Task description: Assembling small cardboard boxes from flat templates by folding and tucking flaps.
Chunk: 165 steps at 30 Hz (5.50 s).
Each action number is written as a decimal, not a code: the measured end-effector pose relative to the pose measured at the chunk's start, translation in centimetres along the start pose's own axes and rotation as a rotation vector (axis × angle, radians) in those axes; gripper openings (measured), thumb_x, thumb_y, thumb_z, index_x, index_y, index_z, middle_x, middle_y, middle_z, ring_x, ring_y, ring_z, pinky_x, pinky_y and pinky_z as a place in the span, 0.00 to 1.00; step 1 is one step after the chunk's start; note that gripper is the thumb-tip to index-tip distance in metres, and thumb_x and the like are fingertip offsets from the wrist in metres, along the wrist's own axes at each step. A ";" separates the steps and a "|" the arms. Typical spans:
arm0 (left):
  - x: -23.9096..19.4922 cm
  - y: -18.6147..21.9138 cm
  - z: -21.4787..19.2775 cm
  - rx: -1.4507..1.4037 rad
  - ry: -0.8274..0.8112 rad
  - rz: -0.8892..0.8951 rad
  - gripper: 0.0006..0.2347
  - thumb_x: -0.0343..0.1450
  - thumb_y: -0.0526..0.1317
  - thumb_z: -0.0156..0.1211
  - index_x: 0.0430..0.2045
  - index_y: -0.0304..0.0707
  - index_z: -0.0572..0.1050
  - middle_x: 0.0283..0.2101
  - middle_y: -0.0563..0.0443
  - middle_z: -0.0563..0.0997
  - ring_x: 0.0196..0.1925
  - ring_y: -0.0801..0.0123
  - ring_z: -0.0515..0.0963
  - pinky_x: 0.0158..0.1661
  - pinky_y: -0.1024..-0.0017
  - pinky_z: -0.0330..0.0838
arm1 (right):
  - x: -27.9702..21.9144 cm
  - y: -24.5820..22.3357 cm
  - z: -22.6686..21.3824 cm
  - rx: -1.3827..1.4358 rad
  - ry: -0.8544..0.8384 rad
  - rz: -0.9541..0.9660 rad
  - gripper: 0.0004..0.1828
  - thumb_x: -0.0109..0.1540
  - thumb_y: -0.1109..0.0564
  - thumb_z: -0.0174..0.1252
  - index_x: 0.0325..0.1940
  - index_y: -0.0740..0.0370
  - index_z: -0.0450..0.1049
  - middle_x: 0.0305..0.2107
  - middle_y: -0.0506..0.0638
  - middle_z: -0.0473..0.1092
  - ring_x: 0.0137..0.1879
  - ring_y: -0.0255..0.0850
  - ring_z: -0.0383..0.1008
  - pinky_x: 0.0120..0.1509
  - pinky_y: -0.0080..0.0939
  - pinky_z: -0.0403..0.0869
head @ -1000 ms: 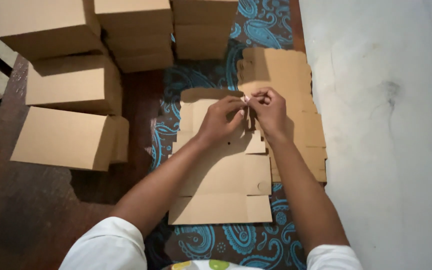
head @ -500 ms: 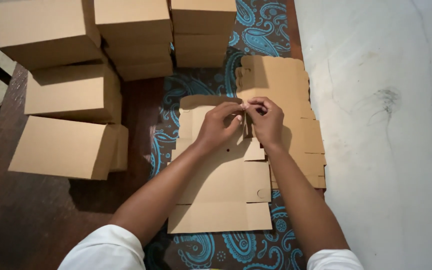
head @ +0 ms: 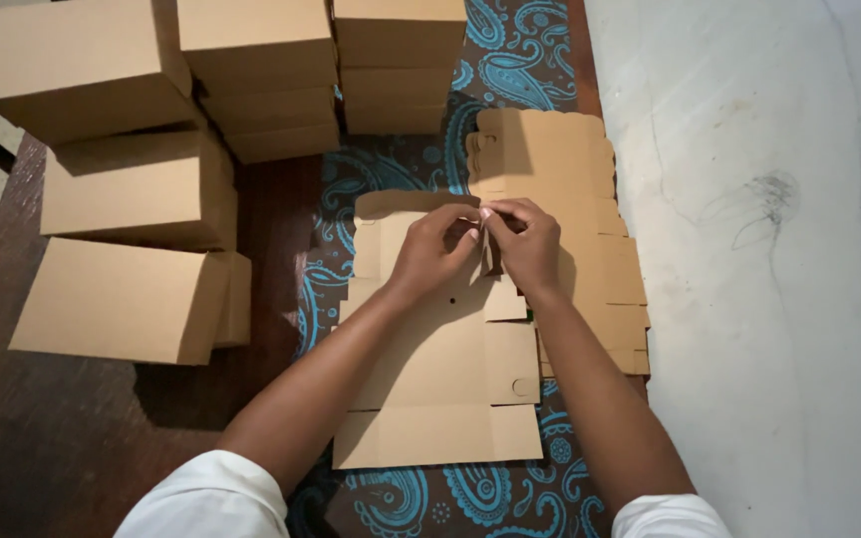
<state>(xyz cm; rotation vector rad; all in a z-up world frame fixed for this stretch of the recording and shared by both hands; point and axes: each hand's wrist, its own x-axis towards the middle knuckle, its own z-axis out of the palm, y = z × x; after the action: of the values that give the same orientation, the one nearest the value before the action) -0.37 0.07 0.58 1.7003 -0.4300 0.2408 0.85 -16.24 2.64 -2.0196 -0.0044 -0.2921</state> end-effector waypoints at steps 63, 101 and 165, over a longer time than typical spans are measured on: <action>-0.6 -3.2 -5.2 1.144 0.329 0.011 0.23 0.58 0.36 0.75 0.49 0.45 0.76 0.57 0.41 0.71 0.60 0.46 0.69 0.60 0.47 0.58 | -1.0 -0.7 0.4 -0.021 0.062 -0.015 0.13 0.56 0.63 0.63 0.43 0.54 0.83 0.30 0.51 0.77 0.34 0.35 0.75 0.39 0.35 0.76; -0.7 -3.0 -5.6 0.684 0.382 -0.171 0.09 0.69 0.41 0.56 0.35 0.47 0.84 0.29 0.54 0.79 0.36 0.59 0.83 0.50 0.57 0.65 | -0.9 -3.5 -1.1 -0.194 -0.032 -0.126 0.11 0.57 0.60 0.68 0.44 0.57 0.81 0.35 0.57 0.77 0.43 0.50 0.80 0.45 0.46 0.79; -1.0 -0.9 -9.5 0.325 0.232 -0.394 0.10 0.69 0.35 0.64 0.42 0.46 0.85 0.39 0.46 0.87 0.46 0.50 0.85 0.46 0.57 0.81 | -6.6 -8.8 6.3 -0.595 -0.472 -0.545 0.37 0.61 0.62 0.49 0.75 0.70 0.54 0.66 0.65 0.57 0.66 0.59 0.65 0.71 0.53 0.68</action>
<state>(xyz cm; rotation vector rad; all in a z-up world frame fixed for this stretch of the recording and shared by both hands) -0.16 9.69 1.08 2.0056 0.1272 0.2226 -5.39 -5.90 6.35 -2.6106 -0.8622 -0.1548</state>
